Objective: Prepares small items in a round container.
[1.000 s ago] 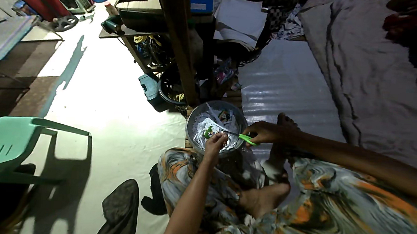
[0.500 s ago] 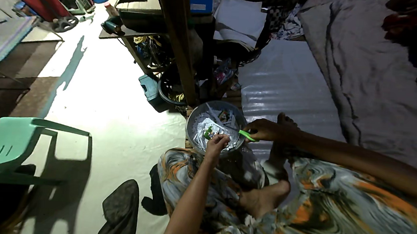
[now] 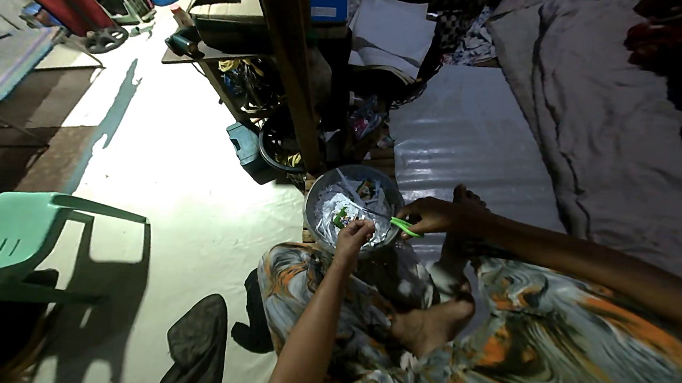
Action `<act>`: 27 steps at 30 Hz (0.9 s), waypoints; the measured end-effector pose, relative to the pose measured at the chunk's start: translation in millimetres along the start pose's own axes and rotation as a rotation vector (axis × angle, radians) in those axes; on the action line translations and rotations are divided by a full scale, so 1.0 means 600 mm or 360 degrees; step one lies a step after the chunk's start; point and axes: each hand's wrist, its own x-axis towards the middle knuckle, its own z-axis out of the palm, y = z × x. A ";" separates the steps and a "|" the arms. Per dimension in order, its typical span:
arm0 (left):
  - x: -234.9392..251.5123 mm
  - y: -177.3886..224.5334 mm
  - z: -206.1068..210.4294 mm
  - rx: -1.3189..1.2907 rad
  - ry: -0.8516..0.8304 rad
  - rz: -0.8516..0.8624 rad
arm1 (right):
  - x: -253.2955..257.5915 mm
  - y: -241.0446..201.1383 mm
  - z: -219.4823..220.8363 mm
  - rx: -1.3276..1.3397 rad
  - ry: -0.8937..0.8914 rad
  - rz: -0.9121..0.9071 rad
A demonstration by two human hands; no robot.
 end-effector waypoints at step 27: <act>0.002 0.000 0.000 -0.0043 0.0010 -0.0001 | -0.002 0.001 0.000 0.0023 -0.0056 0.0072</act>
